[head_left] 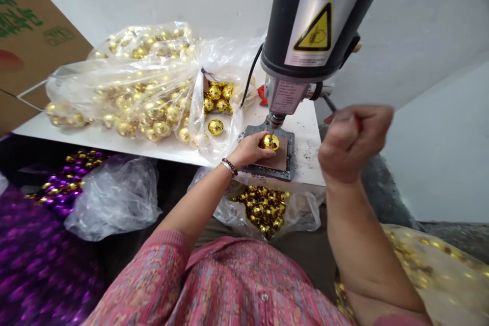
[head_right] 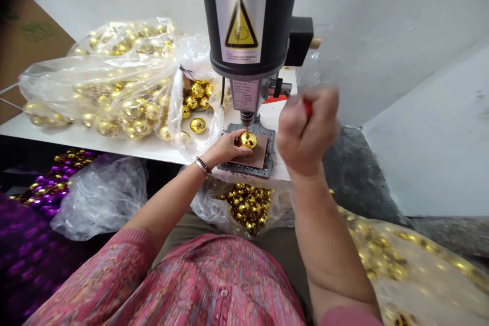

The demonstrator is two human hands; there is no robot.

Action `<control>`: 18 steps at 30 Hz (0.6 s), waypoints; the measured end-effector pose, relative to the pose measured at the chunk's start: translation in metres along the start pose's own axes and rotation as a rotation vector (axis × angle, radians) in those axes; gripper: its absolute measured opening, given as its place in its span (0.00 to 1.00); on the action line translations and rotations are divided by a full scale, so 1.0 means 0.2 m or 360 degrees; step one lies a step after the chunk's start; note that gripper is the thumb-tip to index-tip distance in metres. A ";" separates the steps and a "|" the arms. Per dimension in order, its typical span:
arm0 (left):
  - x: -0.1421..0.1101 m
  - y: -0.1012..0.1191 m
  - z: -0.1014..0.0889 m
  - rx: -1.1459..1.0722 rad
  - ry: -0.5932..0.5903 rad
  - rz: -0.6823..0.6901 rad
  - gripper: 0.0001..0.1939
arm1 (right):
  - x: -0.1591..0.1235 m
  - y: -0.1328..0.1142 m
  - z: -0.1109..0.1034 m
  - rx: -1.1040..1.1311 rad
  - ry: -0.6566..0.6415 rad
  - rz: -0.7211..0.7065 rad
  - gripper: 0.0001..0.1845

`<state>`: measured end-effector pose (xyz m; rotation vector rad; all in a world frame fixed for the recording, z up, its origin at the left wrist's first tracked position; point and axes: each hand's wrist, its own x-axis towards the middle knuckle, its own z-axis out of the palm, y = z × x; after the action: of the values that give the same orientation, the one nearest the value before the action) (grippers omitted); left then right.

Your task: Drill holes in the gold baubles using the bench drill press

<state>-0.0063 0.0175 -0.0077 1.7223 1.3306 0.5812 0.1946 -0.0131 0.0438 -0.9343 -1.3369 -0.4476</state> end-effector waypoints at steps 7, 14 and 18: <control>-0.20 0.00 -0.03 0.0010 0.0138 0.0091 0.30 | 0.42 0.11 0.11 0.0218 -0.0156 0.0396 0.14; -0.46 -0.12 -0.01 0.0299 -0.0644 0.0254 0.30 | 0.38 0.14 0.14 0.0308 -0.0122 0.0381 0.12; -0.47 -0.17 -0.04 0.0257 -0.0475 0.0189 0.34 | 0.37 0.13 0.13 0.0332 -0.0047 0.0336 0.11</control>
<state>-0.0607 -0.0657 -0.0203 1.9430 1.0937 0.2725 0.2144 0.0386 0.1047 -0.8987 -1.2685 -0.1300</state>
